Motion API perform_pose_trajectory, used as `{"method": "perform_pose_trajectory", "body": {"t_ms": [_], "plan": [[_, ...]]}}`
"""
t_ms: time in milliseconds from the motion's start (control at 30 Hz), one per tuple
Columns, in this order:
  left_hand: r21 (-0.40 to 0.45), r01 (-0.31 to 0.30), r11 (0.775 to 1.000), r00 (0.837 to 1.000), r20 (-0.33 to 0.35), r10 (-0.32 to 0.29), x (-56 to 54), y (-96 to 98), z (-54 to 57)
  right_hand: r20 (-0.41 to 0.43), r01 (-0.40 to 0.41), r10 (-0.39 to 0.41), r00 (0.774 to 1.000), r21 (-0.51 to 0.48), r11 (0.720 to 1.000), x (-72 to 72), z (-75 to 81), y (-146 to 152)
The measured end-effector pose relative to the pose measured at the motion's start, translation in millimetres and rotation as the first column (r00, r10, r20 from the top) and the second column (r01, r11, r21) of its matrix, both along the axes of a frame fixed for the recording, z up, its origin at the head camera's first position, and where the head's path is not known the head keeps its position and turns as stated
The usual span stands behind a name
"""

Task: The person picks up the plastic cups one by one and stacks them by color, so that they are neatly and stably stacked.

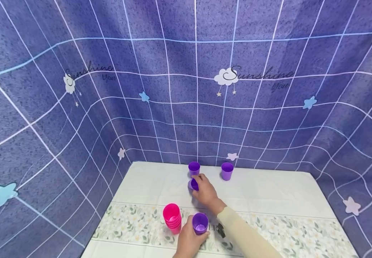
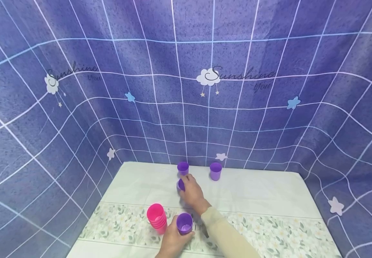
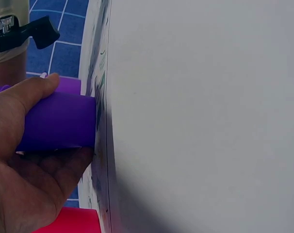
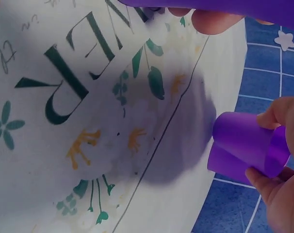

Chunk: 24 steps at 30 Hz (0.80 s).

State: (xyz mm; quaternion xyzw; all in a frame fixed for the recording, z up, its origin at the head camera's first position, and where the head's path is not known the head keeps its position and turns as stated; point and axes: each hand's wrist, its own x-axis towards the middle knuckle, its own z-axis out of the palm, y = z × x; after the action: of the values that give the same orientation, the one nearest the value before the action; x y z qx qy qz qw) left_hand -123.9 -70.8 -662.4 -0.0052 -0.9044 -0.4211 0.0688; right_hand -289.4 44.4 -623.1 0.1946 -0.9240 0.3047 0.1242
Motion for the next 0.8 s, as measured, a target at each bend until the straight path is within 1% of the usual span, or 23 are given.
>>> {"method": "perform_pose_trajectory", "body": {"t_ms": [100, 300, 400, 567, 633, 700, 800], "plan": [[0.005, 0.003, 1.0, 1.0, -0.002, -0.003, -0.8, -0.5, -0.5, -0.025, 0.005, -0.006, 1.0, -0.019, 1.0, 3.2, 3.7, 2.3], [0.013, 0.002, 1.0, 1.0, 0.003, -0.002, -0.4, -0.6, 1.8, -0.069, 0.035, -0.042, 0.997, -0.098, 0.995, 11.0, 13.0, 7.9], [0.016, -0.004, 1.0, 1.0, 0.004, 0.004, 0.0, -0.1, 2.3, -0.07, 0.045, -0.054, 0.996, -0.121, 0.992, 13.3, 14.7, 10.7], [0.011, 0.0, 1.0, 1.0, 0.001, 0.0, 0.4, 0.9, 2.3, -0.063, 0.038, -0.048, 0.997, -0.161, 0.986, 20.3, 16.6, 17.2], [0.014, 0.006, 1.0, 1.0, 0.0, -0.006, 0.3, 1.2, 2.1, -0.066, 0.036, -0.048, 0.997, -0.18, 0.983, 24.5, 19.1, 20.6], [0.013, 0.01, 1.0, 1.0, 0.0, -0.01, 0.0, 1.3, 1.6, -0.082, 0.037, -0.053, 0.995, -0.18, 0.983, 28.5, 21.9, 23.4], [0.013, 0.009, 1.0, 1.0, 0.006, -0.009, -1.1, 1.1, 1.4, -0.092, 0.033, -0.051, 0.994, -0.189, 0.981, 34.8, 29.4, 26.8]]}}
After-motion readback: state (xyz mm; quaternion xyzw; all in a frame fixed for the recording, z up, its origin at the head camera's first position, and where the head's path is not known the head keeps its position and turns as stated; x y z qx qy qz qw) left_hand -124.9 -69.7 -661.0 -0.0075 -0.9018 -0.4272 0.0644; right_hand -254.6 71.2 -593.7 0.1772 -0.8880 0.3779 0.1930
